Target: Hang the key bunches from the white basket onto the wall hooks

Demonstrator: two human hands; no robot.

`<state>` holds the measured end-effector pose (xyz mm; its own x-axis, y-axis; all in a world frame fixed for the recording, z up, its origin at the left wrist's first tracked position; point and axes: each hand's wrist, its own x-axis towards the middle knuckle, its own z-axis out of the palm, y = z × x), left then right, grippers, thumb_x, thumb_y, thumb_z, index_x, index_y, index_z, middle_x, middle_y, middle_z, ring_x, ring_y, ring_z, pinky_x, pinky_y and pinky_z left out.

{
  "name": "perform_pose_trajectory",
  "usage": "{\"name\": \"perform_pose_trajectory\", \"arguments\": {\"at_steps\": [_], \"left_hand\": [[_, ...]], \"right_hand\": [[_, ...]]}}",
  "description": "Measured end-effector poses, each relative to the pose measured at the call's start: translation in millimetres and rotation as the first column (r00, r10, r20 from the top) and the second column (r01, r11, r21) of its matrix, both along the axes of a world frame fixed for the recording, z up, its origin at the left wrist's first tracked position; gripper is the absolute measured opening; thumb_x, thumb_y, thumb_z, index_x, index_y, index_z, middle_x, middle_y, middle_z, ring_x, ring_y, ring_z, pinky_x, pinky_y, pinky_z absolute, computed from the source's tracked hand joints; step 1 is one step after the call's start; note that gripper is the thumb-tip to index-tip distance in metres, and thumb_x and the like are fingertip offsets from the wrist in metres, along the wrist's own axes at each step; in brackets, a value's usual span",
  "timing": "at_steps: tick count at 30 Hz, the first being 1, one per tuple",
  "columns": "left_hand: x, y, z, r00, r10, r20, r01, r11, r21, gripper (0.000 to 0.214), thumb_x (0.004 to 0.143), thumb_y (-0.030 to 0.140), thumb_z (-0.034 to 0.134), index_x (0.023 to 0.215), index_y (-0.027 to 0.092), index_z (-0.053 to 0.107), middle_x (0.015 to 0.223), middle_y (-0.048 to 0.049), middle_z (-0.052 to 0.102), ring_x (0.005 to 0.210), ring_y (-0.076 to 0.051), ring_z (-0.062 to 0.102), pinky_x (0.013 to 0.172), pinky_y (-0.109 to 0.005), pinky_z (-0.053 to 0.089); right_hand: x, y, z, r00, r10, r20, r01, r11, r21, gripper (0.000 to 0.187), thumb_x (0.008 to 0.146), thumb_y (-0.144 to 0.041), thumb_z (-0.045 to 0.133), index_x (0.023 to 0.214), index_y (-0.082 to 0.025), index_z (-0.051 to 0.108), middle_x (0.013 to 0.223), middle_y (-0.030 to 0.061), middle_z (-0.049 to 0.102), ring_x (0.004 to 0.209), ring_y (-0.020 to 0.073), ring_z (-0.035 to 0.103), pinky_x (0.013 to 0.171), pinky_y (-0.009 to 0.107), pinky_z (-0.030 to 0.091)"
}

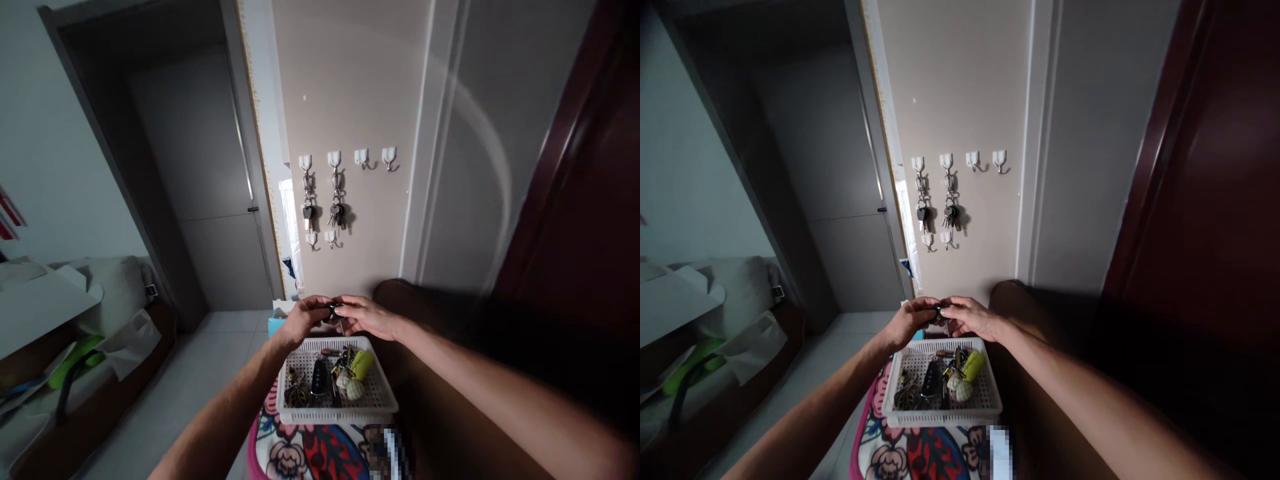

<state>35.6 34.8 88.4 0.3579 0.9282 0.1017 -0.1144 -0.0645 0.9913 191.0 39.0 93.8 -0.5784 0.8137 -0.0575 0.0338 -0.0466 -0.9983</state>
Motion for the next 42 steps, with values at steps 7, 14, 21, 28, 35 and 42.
{"name": "perform_pose_trajectory", "arguments": {"at_steps": [7,14,21,28,35,42], "left_hand": [[-3,5,3.1,0.996,0.061,-0.061,-0.060,0.998,0.016,0.022,0.047,0.012,0.055,0.069,0.014,0.052,0.053,0.0037,0.053,0.046,-0.005,0.044,0.045,-0.017,0.028],[3,2,0.6,0.997,0.030,-0.066,-0.019,0.986,0.169,0.020,0.049,0.006,0.051,0.067,0.014,0.053,0.061,0.0026,0.053,0.058,-0.007,0.046,0.056,-0.019,0.032],[7,2,-3.2,0.993,0.104,-0.057,-0.087,0.964,0.253,0.020,0.050,0.006,0.052,0.067,0.015,0.051,0.063,0.0028,0.050,0.058,-0.006,0.043,0.056,-0.018,0.031],[12,6,-0.7,0.981,0.195,0.006,-0.195,0.981,0.004,0.020,0.054,0.021,0.054,0.072,0.015,0.047,0.058,0.0032,0.049,0.055,-0.006,0.045,0.050,-0.017,0.030],[18,10,-3.7,0.970,0.243,-0.022,-0.242,0.970,0.023,0.016,0.055,0.014,0.048,0.071,0.013,0.051,0.054,0.0027,0.048,0.051,-0.005,0.043,0.048,-0.016,0.030],[20,11,-11.2,0.951,0.300,0.072,-0.294,0.952,-0.082,0.013,0.052,0.012,0.048,0.065,0.011,0.049,0.054,0.0011,0.050,0.048,-0.006,0.046,0.047,-0.018,0.033]], "right_hand": [[1,4,-0.9,0.998,-0.060,-0.025,0.060,0.998,0.028,0.029,0.061,-0.025,0.053,0.088,-0.017,0.045,0.073,0.0017,0.053,0.059,0.0077,0.051,0.052,0.021,0.040],[-3,2,0.4,0.987,-0.158,-0.031,0.158,0.987,-0.001,0.024,0.064,-0.036,0.047,0.077,-0.016,0.045,0.072,0.0013,0.052,0.055,0.0090,0.052,0.048,0.022,0.039],[-3,7,-2.6,0.953,-0.294,-0.077,0.303,0.937,0.175,0.023,0.058,-0.023,0.053,0.078,-0.016,0.044,0.066,-0.0016,0.051,0.060,0.0080,0.048,0.053,0.022,0.037],[-8,7,-3.8,0.924,-0.378,-0.053,0.371,0.857,0.357,0.017,0.056,-0.017,0.049,0.071,-0.015,0.041,0.061,-0.0021,0.052,0.054,0.0075,0.046,0.052,0.022,0.035],[-10,8,-6.9,0.925,-0.379,-0.027,0.352,0.829,0.434,0.024,0.055,-0.015,0.049,0.078,-0.016,0.040,0.058,-0.0034,0.051,0.053,0.0075,0.045,0.051,0.021,0.034],[-9,8,-13.4,0.961,-0.265,0.082,0.218,0.903,0.370,0.048,0.054,-0.012,0.049,0.100,-0.016,0.034,0.063,-0.0023,0.052,0.052,0.0067,0.045,0.051,0.020,0.035]]}}
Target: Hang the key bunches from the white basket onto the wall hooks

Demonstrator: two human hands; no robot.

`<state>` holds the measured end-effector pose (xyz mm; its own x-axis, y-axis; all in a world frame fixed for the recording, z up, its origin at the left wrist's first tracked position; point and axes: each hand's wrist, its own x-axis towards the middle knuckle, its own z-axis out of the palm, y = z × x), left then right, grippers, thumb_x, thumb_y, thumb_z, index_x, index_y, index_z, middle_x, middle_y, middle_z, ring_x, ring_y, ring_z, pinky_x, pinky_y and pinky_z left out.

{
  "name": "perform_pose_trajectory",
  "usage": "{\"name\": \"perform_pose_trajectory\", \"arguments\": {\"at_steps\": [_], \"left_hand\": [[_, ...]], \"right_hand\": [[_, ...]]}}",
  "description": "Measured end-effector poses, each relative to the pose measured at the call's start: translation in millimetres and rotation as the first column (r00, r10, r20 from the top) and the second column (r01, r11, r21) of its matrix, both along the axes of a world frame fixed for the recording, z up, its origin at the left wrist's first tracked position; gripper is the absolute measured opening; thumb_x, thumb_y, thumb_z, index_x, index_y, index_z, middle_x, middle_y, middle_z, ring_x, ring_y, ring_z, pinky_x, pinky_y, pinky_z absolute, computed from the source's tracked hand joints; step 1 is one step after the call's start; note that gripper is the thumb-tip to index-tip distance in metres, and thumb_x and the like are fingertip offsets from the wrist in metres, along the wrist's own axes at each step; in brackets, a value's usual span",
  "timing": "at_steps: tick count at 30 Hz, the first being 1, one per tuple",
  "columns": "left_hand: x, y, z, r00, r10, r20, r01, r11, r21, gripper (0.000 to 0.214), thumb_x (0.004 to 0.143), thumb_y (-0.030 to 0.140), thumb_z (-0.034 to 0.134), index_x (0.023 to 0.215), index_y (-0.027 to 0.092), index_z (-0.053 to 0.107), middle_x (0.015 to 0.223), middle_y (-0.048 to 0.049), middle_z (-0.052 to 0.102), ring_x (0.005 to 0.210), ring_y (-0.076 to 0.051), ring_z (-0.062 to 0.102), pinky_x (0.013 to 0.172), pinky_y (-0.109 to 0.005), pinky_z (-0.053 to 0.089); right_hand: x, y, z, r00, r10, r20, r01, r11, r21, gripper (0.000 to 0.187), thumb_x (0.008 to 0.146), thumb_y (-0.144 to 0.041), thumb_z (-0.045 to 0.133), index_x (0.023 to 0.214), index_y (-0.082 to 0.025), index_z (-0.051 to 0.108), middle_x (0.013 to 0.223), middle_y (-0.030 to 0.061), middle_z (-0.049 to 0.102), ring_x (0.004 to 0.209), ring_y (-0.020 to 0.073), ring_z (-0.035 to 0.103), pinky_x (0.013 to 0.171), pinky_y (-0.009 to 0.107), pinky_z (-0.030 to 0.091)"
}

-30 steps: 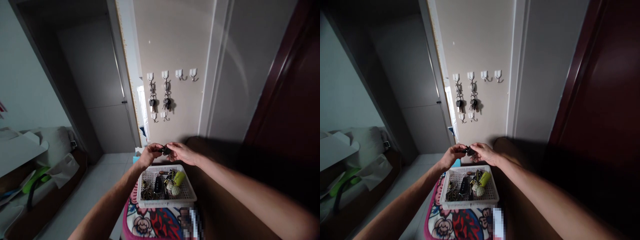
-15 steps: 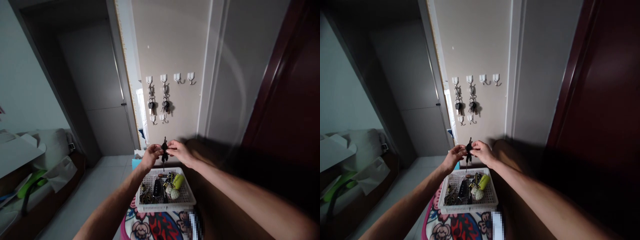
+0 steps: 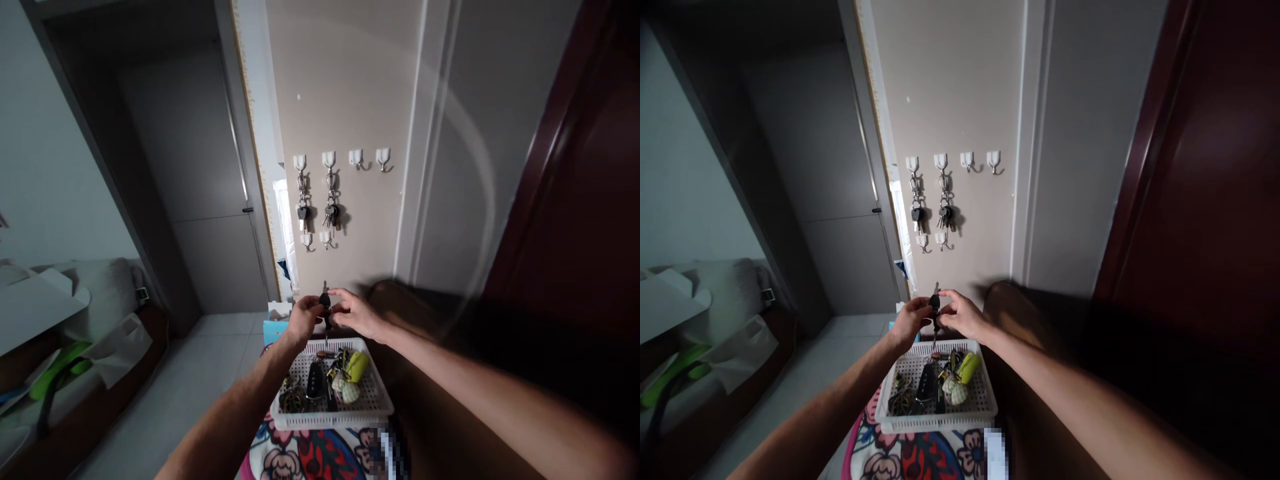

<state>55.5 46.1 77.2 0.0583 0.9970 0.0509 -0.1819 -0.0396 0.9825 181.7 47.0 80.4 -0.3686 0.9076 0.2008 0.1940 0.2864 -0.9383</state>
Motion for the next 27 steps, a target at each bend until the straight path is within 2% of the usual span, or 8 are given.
{"name": "perform_pose_trajectory", "arguments": {"at_steps": [3,6,9,11,16,20,27], "left_hand": [[1.5,0.5,-1.2,0.992,-0.002,0.128,0.006,0.999,-0.033,0.012,0.051,0.009,0.047,0.063,0.011,0.047,0.051,0.0020,0.049,0.046,-0.006,0.046,0.049,-0.019,0.035],[1.8,1.1,-0.3,0.974,0.003,0.228,0.006,0.999,-0.041,0.016,0.049,0.004,0.044,0.062,0.012,0.046,0.048,0.0033,0.048,0.044,-0.005,0.045,0.050,-0.019,0.036],[-0.1,1.9,-0.1,0.971,0.007,0.241,0.008,0.998,-0.063,0.019,0.049,0.003,0.043,0.064,0.012,0.046,0.048,0.0034,0.049,0.044,-0.005,0.046,0.049,-0.018,0.036],[-1.9,2.2,-1.2,0.971,0.007,0.238,0.011,0.997,-0.074,0.019,0.049,0.004,0.044,0.065,0.012,0.046,0.049,0.0032,0.049,0.045,-0.006,0.046,0.048,-0.018,0.036],[-4.0,-0.1,-2.6,0.952,0.006,0.307,0.016,0.997,-0.069,0.018,0.048,0.003,0.045,0.063,0.013,0.044,0.047,0.0043,0.048,0.042,-0.004,0.045,0.046,-0.016,0.035],[-2.8,-3.2,1.1,0.932,0.008,0.363,0.012,0.999,-0.053,0.018,0.047,0.003,0.047,0.062,0.013,0.043,0.046,0.0050,0.048,0.042,-0.004,0.046,0.048,-0.017,0.036],[-3.1,-2.8,-1.7,0.948,0.055,0.313,-0.034,0.997,-0.072,0.021,0.049,0.003,0.046,0.068,0.013,0.045,0.048,0.0050,0.049,0.043,-0.006,0.047,0.050,-0.019,0.038]], "right_hand": [[-0.3,0.8,-3.8,0.998,0.022,0.066,-0.024,0.999,0.038,0.052,0.054,-0.010,0.049,0.103,-0.015,0.034,0.062,-0.0029,0.051,0.052,0.0069,0.045,0.050,0.019,0.034],[-0.7,2.4,-6.0,0.993,0.015,0.119,-0.027,0.995,0.095,0.036,0.056,-0.014,0.047,0.092,-0.015,0.043,0.061,-0.0025,0.051,0.051,0.0069,0.044,0.046,0.018,0.033],[-0.9,3.7,-6.3,0.990,0.010,0.139,-0.033,0.986,0.165,0.018,0.058,-0.014,0.045,0.075,-0.013,0.050,0.061,-0.0018,0.050,0.053,0.0073,0.044,0.048,0.018,0.033],[-1.3,3.4,-5.7,0.989,0.020,0.148,-0.045,0.985,0.167,0.012,0.058,-0.012,0.043,0.068,-0.013,0.050,0.059,-0.0019,0.049,0.053,0.0072,0.043,0.048,0.019,0.033],[-3.2,-1.1,-3.2,0.989,0.053,0.139,-0.069,0.991,0.115,0.014,0.058,-0.010,0.040,0.069,-0.013,0.049,0.056,-0.0023,0.048,0.050,0.0068,0.044,0.047,0.018,0.034],[-3.8,-2.5,-5.0,0.988,0.066,0.140,-0.078,0.993,0.083,0.024,0.056,-0.010,0.044,0.079,-0.014,0.047,0.062,-0.0016,0.051,0.052,0.0071,0.045,0.047,0.018,0.035],[-3.7,-3.8,-6.5,0.983,0.074,0.166,-0.088,0.993,0.080,0.021,0.059,-0.012,0.044,0.080,-0.013,0.048,0.066,0.0004,0.053,0.054,0.0069,0.046,0.048,0.018,0.035]]}}
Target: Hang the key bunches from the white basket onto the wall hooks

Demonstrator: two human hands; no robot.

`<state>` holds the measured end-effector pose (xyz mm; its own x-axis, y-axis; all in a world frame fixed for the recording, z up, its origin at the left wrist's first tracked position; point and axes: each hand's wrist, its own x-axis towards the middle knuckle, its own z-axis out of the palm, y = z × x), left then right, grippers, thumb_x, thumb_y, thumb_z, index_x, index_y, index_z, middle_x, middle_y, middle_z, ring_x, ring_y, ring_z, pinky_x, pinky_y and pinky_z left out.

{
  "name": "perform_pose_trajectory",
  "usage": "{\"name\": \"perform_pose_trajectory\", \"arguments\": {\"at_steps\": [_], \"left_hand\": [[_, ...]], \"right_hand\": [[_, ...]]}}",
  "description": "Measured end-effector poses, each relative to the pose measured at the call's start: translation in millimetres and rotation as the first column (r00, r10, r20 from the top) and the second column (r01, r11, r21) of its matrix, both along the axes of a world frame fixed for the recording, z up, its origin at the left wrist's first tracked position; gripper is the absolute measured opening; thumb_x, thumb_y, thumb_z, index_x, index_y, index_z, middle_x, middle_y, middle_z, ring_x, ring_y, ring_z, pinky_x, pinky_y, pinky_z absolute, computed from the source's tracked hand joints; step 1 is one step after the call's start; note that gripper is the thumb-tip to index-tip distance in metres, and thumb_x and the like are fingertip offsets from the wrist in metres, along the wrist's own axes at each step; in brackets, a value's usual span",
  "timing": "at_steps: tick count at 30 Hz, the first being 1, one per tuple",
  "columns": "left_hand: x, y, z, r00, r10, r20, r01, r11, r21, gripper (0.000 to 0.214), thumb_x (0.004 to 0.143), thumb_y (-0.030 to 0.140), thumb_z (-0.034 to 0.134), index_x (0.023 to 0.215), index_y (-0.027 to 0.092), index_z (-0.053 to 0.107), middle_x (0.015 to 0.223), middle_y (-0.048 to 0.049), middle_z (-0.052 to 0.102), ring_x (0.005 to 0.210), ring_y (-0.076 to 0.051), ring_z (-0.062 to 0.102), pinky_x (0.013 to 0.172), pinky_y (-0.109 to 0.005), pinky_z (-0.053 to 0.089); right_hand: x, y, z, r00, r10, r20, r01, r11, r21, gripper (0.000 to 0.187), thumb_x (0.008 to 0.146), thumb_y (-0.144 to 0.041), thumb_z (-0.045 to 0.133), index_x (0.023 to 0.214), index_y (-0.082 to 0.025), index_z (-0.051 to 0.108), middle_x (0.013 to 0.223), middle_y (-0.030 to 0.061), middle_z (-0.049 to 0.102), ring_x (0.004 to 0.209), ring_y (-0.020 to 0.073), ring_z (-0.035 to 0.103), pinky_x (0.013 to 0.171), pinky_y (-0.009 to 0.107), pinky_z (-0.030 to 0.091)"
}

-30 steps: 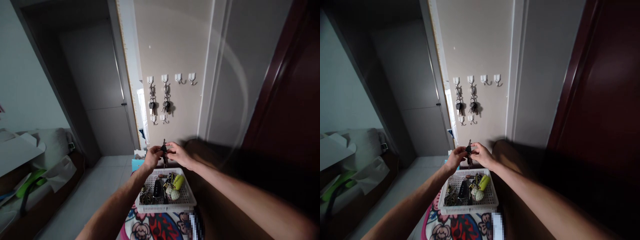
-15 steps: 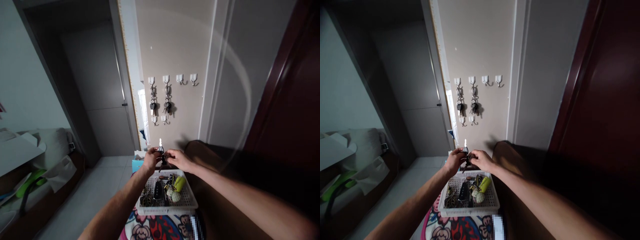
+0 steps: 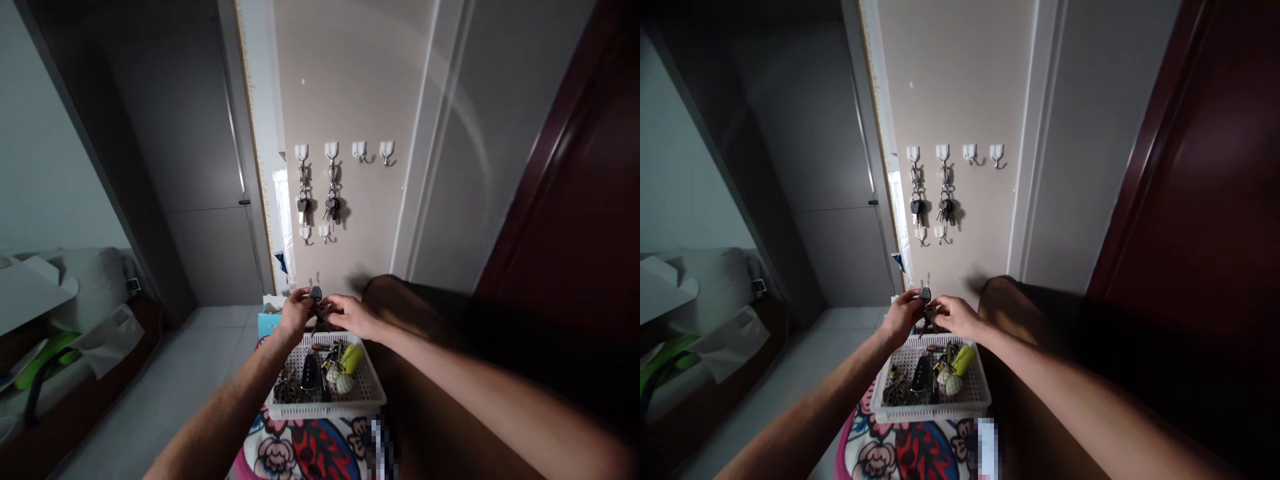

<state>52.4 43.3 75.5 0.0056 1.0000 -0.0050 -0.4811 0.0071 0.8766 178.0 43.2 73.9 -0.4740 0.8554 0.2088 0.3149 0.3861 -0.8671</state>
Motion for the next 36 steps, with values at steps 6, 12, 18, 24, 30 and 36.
{"name": "perform_pose_trajectory", "arguments": {"at_steps": [6,12,18,24,30,36], "left_hand": [[-2,1,-3.7,0.998,-0.058,0.017,0.059,0.998,-0.010,0.017,0.049,0.006,0.052,0.065,0.012,0.048,0.051,0.0033,0.051,0.045,-0.005,0.048,0.050,-0.017,0.038],[-3,2,-4.4,0.996,-0.082,0.033,0.082,0.996,-0.019,0.012,0.053,0.009,0.054,0.060,0.013,0.046,0.049,0.0039,0.049,0.044,-0.004,0.047,0.049,-0.016,0.038],[-2,0,-8.8,0.996,-0.088,-0.022,0.087,0.995,-0.045,0.016,0.051,0.011,0.057,0.060,0.013,0.045,0.047,0.0047,0.048,0.041,-0.004,0.046,0.046,-0.016,0.037],[-2,-2,-12.9,0.987,-0.159,-0.030,0.158,0.987,-0.020,0.019,0.048,0.015,0.059,0.059,0.013,0.044,0.043,0.0056,0.047,0.039,-0.003,0.044,0.043,-0.015,0.034],[-8,-5,-12.5,0.982,-0.163,-0.091,0.160,0.986,-0.037,0.021,0.049,0.022,0.060,0.057,0.013,0.044,0.046,0.0044,0.047,0.043,-0.004,0.045,0.045,-0.017,0.034],[-16,-12,-19.6,0.920,-0.320,-0.225,0.312,0.948,-0.071,0.027,0.049,0.023,0.062,0.072,0.012,0.052,0.061,-0.0013,0.054,0.055,-0.008,0.050,0.051,-0.019,0.035]], "right_hand": [[-2,-6,6.6,1.000,0.009,-0.028,-0.012,0.992,-0.123,0.019,0.063,-0.013,0.040,0.080,-0.012,0.050,0.063,0.0003,0.052,0.050,0.0063,0.045,0.046,0.019,0.037],[1,-4,6.5,1.000,0.023,-0.011,-0.024,0.987,-0.161,0.022,0.063,-0.018,0.045,0.083,-0.013,0.050,0.065,0.0010,0.053,0.054,0.0082,0.048,0.047,0.020,0.038],[-1,-5,7.1,1.000,0.025,-0.009,-0.026,0.997,-0.071,0.022,0.059,-0.016,0.048,0.081,-0.011,0.050,0.067,0.0014,0.054,0.056,0.0081,0.047,0.049,0.019,0.037],[0,-2,2.7,0.992,-0.079,-0.094,0.063,0.986,-0.156,0.013,0.063,-0.020,0.047,0.074,-0.013,0.048,0.065,-0.0004,0.052,0.053,0.0069,0.048,0.047,0.019,0.039],[-1,-2,7.5,0.955,-0.218,-0.201,0.147,0.937,-0.317,0.004,0.067,-0.016,0.044,0.068,-0.014,0.042,0.056,-0.0024,0.049,0.046,0.0062,0.048,0.045,0.021,0.042],[-1,-4,11.3,0.946,-0.231,-0.228,0.143,0.927,-0.346,0.003,0.069,-0.012,0.039,0.069,-0.015,0.041,0.059,-0.0012,0.051,0.049,0.0069,0.050,0.049,0.022,0.043]]}}
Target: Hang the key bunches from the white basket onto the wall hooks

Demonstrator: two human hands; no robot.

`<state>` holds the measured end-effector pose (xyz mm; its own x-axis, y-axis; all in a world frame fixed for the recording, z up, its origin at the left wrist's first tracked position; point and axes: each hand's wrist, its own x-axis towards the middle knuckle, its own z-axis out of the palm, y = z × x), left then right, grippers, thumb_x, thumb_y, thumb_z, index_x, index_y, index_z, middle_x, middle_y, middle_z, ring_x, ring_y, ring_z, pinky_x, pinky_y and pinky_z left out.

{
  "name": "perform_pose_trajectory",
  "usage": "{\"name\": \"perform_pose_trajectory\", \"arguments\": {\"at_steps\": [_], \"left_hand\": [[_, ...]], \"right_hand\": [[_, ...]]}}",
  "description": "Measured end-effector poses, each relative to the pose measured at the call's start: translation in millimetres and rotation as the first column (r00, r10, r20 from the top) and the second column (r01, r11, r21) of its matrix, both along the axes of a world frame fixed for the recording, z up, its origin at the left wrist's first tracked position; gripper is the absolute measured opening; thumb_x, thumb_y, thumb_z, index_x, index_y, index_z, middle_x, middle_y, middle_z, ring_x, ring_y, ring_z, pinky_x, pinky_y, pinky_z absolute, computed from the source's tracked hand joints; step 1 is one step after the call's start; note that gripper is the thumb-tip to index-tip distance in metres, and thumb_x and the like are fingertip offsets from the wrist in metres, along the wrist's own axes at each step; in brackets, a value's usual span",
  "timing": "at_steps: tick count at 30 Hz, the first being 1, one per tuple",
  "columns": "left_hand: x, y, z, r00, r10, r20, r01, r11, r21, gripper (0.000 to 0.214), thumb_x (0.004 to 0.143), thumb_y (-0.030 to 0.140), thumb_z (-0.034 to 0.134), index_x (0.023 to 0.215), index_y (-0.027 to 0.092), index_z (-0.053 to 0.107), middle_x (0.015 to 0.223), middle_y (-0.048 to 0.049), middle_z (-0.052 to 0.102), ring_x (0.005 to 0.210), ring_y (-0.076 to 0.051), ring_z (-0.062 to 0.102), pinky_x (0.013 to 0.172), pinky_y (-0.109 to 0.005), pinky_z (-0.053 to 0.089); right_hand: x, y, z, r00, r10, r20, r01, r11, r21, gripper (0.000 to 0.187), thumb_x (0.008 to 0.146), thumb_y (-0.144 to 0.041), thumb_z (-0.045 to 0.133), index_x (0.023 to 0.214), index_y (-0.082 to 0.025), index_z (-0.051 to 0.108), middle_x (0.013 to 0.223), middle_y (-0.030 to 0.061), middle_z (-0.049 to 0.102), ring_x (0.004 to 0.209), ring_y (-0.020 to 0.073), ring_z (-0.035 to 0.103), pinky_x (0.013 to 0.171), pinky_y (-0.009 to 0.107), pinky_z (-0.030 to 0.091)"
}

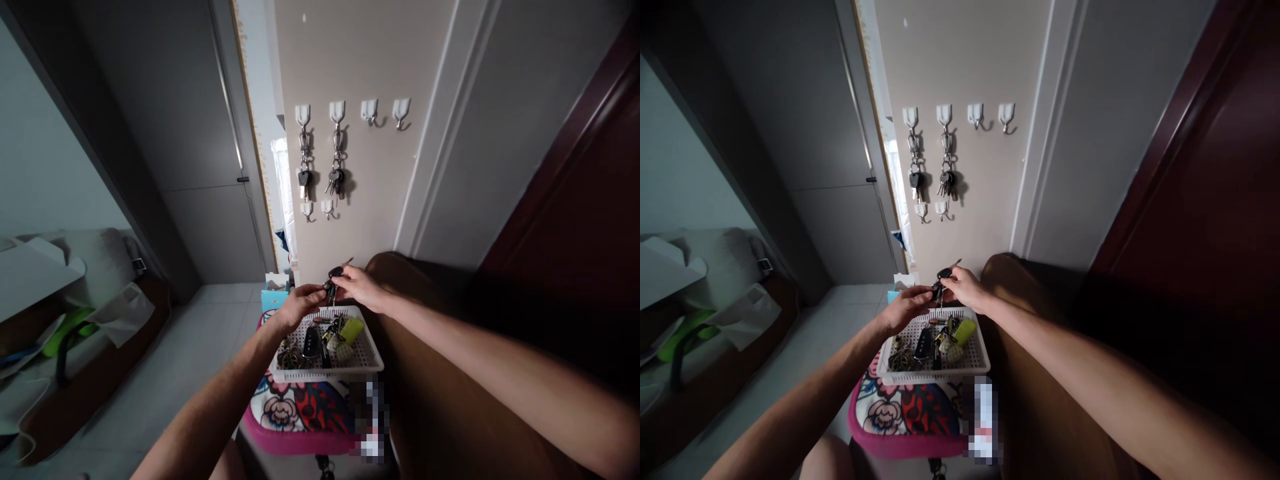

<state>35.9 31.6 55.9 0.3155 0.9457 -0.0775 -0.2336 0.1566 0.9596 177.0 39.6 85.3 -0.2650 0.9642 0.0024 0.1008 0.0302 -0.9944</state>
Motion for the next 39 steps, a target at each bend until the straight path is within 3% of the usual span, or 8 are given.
{"name": "perform_pose_trajectory", "arguments": {"at_steps": [5,13,22,28,39], "left_hand": [[-2,-3,-2.8,0.996,0.008,-0.090,-0.006,1.000,0.019,0.022,0.049,0.016,0.061,0.068,0.010,0.054,0.057,-0.0017,0.055,0.049,-0.007,0.049,0.050,-0.020,0.036],[-18,0,-16.8,0.978,0.046,-0.204,-0.046,0.999,0.001,0.008,0.055,0.008,0.053,0.062,0.011,0.055,0.047,0.0008,0.052,0.043,-0.005,0.047,0.047,-0.018,0.035],[-21,4,-12.7,0.992,0.015,-0.127,-0.013,1.000,0.017,0.019,0.050,0.009,0.056,0.068,0.013,0.055,0.059,-0.0009,0.055,0.054,-0.008,0.049,0.052,-0.020,0.034],[-18,0,-11.8,0.998,0.024,-0.063,-0.023,1.000,0.009,0.028,0.052,0.015,0.056,0.079,0.016,0.052,0.062,0.0004,0.053,0.056,-0.008,0.048,0.052,-0.020,0.033],[-6,0,-4.8,0.986,0.020,-0.168,0.001,0.992,0.123,0.030,0.052,0.017,0.057,0.081,0.013,0.053,0.056,0.0011,0.053,0.048,-0.005,0.043,0.046,-0.016,0.029]], "right_hand": [[-2,1,-6.7,1.000,0.012,0.027,-0.013,1.000,0.009,0.005,0.067,-0.010,0.040,0.067,-0.015,0.041,0.059,-0.0012,0.050,0.051,0.0077,0.049,0.053,0.026,0.043],[-3,2,-20.3,0.962,0.096,0.257,-0.093,0.995,-0.027,0.004,0.063,-0.017,0.047,0.062,-0.013,0.047,0.061,0.0029,0.052,0.054,0.0093,0.050,0.047,0.023,0.040],[0,3,-12.1,0.987,0.161,-0.018,-0.162,0.978,-0.131,0.010,0.067,-0.021,0.045,0.063,-0.015,0.037,0.063,0.0023,0.055,0.058,0.0098,0.053,0.052,0.025,0.042],[-1,1,-11.4,0.980,0.196,-0.030,-0.198,0.974,-0.106,0.005,0.067,-0.017,0.044,0.069,-0.014,0.043,0.064,0.0023,0.054,0.058,0.0090,0.051,0.053,0.023,0.041],[-3,-2,-7.2,0.991,0.126,-0.038,-0.129,0.990,-0.065,0.002,0.065,-0.013,0.045,0.066,-0.014,0.044,0.060,-0.0021,0.048,0.050,0.0050,0.047,0.051,0.021,0.040]]}}
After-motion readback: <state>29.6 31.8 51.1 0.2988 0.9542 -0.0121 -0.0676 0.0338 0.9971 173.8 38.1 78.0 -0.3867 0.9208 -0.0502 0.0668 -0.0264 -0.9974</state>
